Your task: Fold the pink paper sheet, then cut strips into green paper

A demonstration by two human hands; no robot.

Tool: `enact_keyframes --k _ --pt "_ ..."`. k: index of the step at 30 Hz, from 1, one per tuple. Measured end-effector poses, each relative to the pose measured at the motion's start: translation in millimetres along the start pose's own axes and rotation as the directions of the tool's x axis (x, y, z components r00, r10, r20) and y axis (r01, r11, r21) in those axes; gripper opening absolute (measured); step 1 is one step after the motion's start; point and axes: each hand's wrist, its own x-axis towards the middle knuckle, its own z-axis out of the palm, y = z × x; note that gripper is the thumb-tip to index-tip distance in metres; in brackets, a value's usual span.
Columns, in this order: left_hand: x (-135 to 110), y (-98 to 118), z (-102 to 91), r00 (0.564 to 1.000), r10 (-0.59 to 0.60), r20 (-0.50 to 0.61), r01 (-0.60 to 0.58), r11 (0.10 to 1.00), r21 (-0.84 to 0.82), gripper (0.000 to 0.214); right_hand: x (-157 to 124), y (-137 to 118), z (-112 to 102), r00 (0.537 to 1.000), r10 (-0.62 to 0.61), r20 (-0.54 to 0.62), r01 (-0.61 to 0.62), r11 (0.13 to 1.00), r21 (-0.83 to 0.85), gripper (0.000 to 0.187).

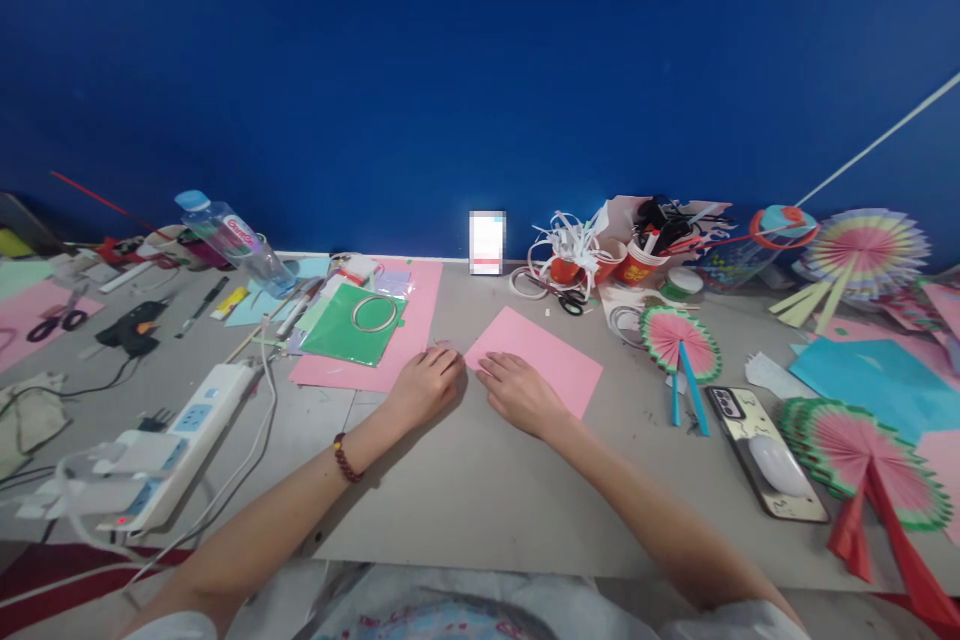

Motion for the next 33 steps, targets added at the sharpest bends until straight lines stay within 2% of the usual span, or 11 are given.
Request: enact_keyframes --k 9,17,26,33 --pt "0 0 0.2 1.0 0.001 -0.009 -0.001 1.0 -0.022 0.024 -1 -5 -8 0.996 0.038 -0.084 -0.037 0.999 0.006 0.024" --pt "0 0 -0.5 1.0 -0.005 0.002 0.005 1.0 -0.027 0.026 -15 -6 -10 0.991 0.064 -0.117 -0.062 0.998 0.023 0.016" --pt "0 1 -2.5 1.0 -0.013 0.012 0.013 0.999 -0.034 0.028 -28 -9 -11 0.985 0.075 -0.153 -0.074 0.997 0.012 0.017" --pt "0 0 -1.4 1.0 -0.005 0.013 0.005 0.999 -0.035 0.029 -37 -12 -15 0.986 0.106 -0.132 -0.106 0.994 0.006 0.017"
